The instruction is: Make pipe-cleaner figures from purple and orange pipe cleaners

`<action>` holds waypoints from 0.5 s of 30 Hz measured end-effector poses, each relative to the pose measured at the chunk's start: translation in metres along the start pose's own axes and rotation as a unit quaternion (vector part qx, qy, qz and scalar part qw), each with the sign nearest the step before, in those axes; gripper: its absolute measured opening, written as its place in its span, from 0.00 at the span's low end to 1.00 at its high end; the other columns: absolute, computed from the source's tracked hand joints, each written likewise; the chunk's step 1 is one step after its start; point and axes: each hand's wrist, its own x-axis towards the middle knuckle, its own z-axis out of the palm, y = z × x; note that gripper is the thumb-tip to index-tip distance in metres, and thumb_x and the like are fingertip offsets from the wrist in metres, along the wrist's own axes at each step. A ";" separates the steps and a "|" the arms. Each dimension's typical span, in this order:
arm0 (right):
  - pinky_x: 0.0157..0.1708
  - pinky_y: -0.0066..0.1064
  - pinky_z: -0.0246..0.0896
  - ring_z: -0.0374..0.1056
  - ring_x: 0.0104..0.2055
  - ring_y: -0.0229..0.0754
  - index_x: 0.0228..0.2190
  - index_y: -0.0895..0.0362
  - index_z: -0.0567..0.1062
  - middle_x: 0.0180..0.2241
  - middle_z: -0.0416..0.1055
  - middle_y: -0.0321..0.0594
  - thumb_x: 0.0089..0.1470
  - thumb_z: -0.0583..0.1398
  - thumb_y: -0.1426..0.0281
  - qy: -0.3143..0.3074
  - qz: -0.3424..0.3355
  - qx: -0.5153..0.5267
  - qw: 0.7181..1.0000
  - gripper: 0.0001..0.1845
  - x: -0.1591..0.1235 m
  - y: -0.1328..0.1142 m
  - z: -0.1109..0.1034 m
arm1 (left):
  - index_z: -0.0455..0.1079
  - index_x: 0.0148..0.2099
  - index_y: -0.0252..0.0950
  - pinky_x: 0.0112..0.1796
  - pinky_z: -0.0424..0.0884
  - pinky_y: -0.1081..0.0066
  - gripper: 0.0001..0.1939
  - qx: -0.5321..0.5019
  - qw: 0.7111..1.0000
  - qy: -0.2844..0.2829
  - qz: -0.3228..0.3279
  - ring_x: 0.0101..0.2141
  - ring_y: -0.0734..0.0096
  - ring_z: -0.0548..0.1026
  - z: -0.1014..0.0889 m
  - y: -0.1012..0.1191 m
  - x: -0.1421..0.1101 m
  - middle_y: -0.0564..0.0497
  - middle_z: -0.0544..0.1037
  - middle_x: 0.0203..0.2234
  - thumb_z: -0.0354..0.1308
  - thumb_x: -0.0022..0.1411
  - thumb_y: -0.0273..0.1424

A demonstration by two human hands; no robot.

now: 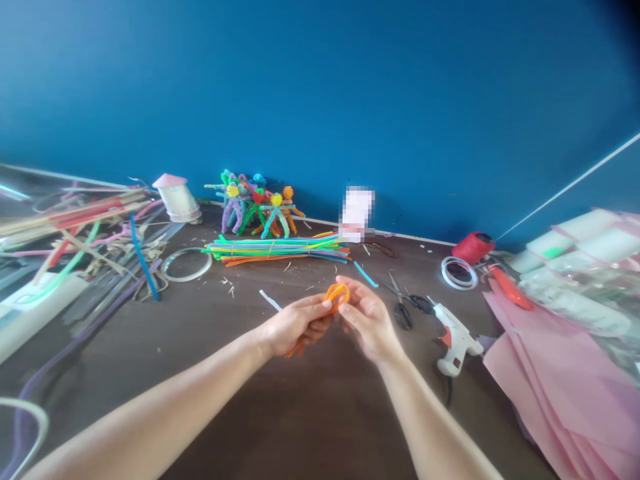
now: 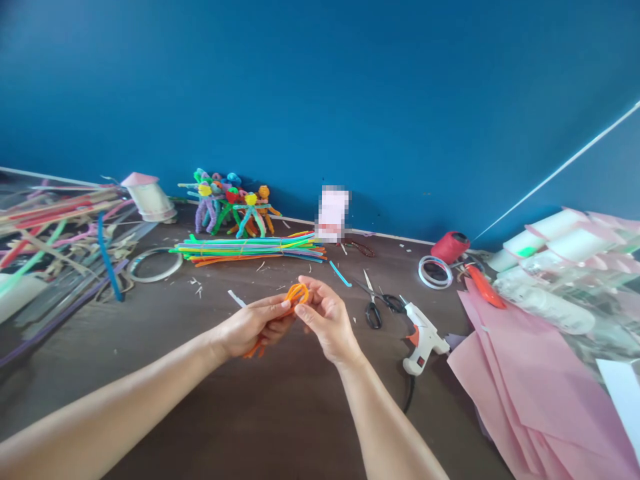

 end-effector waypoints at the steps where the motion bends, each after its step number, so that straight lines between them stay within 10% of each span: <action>1: 0.15 0.21 0.54 0.55 0.18 0.29 0.40 0.55 0.67 0.24 0.64 0.32 0.44 0.62 0.67 0.007 -0.007 0.016 1.000 0.19 0.001 0.001 0.000 | 0.55 0.33 0.36 0.16 0.38 0.79 0.12 -0.004 1.000 0.001 -0.003 0.16 0.84 0.44 -0.001 0.000 0.000 0.61 0.48 0.16 0.48 0.58 0.39; 15: 0.16 0.19 0.52 0.54 0.16 0.27 0.25 0.58 0.66 0.19 0.63 0.29 0.46 0.61 0.68 0.072 -0.032 -0.012 0.997 0.08 -0.001 0.009 0.003 | 0.55 0.30 0.35 0.16 0.44 0.79 0.14 0.052 0.998 -0.041 0.024 0.16 0.84 0.48 -0.001 -0.009 0.000 0.59 0.52 0.17 0.46 0.58 0.42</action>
